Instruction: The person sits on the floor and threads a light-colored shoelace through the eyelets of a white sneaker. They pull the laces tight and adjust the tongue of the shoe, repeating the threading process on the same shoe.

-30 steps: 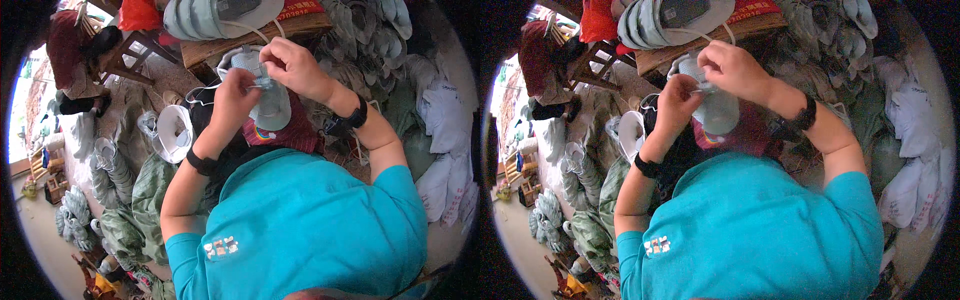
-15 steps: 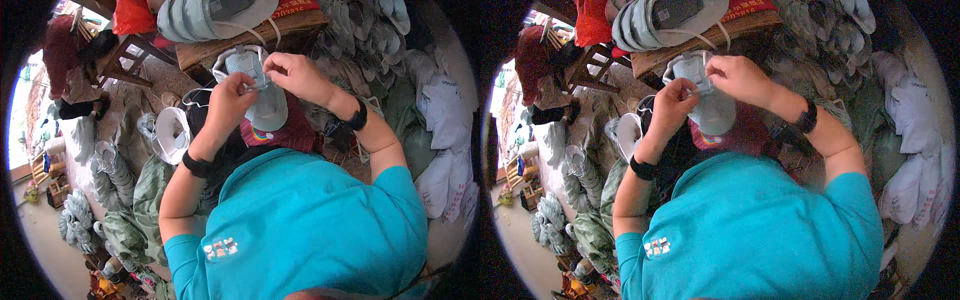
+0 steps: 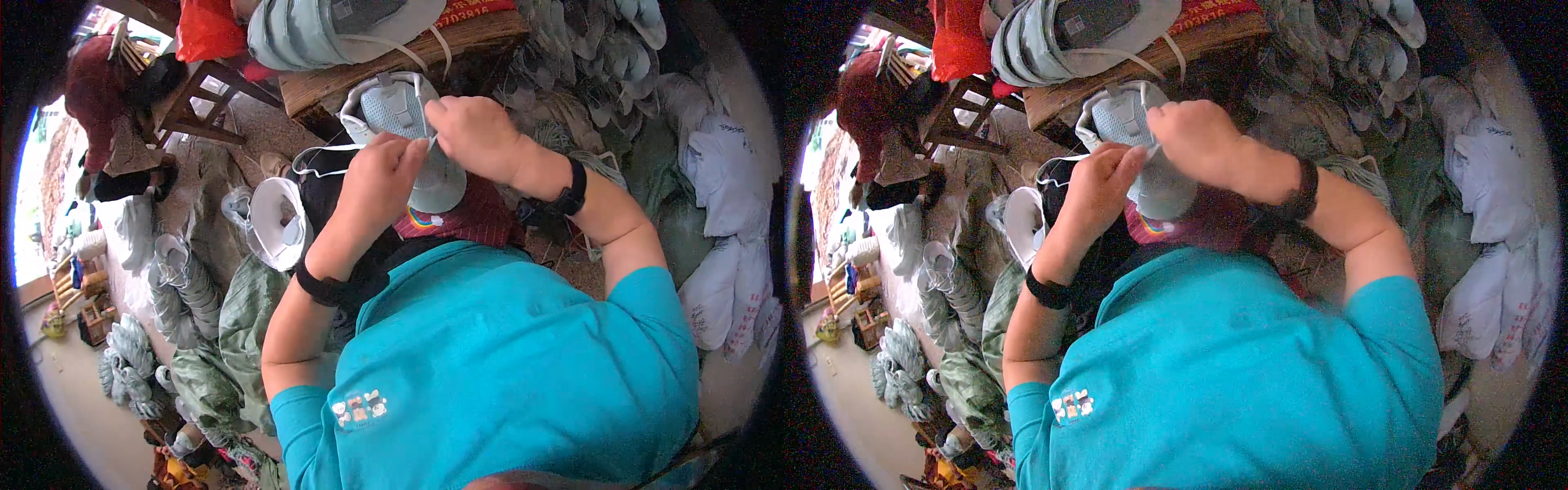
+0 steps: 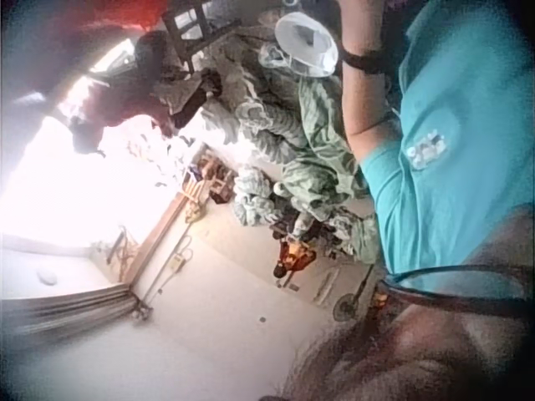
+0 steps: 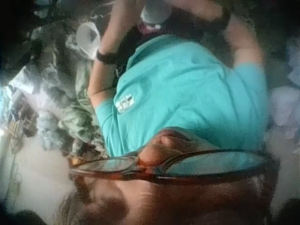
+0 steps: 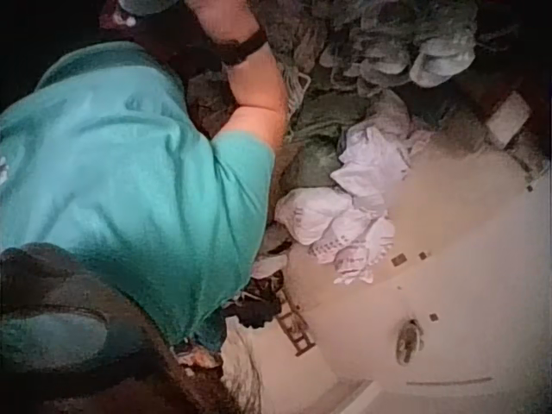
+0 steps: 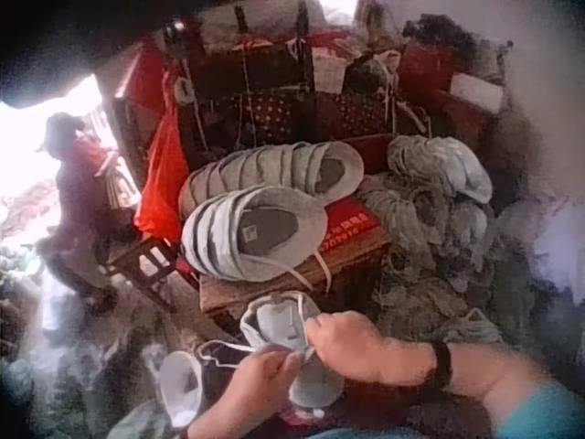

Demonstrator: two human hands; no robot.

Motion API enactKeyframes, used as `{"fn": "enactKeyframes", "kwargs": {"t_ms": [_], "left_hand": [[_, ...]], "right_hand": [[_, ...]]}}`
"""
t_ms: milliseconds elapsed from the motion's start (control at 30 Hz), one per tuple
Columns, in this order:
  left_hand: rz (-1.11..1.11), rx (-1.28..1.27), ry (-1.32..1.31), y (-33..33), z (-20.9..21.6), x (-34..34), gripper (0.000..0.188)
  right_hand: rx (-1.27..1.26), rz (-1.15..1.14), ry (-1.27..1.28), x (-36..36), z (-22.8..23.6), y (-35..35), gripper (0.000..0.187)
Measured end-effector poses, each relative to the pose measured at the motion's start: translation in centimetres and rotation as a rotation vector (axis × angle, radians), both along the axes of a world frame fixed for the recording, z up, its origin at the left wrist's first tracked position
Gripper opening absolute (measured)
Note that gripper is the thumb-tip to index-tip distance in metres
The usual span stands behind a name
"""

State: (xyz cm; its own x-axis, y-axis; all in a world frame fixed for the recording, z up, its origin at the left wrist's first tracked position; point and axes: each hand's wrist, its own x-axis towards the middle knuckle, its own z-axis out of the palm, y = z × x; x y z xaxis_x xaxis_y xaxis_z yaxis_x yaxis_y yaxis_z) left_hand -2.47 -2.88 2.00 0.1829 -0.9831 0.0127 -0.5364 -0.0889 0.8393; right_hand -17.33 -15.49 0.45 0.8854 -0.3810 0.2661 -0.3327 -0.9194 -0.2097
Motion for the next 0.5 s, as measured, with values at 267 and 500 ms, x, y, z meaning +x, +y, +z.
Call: {"fn": "enactKeyframes", "kwargs": {"t_ms": [267,500], "left_hand": [[-0.015,0.271,1.398,1.6,-1.0,3.2,0.038],[0.105,-0.281,1.481,5.6,3.5,9.5,0.042]], "right_hand": [[-0.068,0.137,0.093,1.4,0.9,0.5,0.022],[0.123,0.193,0.281,1.5,2.5,-1.6,0.026]]}}
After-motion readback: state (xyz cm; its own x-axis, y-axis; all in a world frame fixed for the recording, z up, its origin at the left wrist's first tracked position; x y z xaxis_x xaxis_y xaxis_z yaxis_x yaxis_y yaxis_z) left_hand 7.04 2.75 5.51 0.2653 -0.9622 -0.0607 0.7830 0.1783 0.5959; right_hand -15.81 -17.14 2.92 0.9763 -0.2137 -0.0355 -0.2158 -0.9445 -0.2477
